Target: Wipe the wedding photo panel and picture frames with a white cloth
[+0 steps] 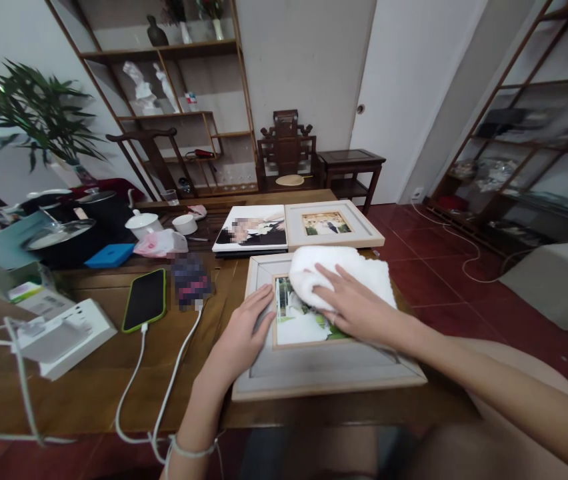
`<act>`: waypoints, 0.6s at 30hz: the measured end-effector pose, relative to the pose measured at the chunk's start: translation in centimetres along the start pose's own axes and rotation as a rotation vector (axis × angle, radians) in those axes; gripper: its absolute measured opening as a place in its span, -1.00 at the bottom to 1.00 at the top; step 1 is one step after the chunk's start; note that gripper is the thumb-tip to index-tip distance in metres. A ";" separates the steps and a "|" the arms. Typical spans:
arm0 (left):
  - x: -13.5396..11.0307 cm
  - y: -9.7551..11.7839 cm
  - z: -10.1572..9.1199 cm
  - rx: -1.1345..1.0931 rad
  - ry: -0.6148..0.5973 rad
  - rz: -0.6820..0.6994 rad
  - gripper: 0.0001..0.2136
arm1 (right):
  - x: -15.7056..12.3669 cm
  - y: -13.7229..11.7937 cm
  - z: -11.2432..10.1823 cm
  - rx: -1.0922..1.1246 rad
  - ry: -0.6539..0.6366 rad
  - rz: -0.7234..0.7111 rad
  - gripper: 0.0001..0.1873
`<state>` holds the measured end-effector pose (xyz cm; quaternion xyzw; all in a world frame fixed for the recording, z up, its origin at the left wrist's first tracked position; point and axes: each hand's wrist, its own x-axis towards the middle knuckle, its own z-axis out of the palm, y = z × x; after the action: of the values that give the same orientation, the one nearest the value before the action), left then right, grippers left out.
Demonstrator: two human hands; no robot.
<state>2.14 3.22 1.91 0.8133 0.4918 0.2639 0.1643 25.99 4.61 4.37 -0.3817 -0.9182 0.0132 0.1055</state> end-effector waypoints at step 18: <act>0.0 -0.3 0.5 0.015 0.008 -0.019 -0.61 | -4.9 -8.0 -4.2 0.239 -0.278 -0.139 -0.71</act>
<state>2.17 3.39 1.36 0.8088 0.5021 0.2619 0.1586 24.64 -4.76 8.45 -0.2967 -0.9400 0.1672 0.0230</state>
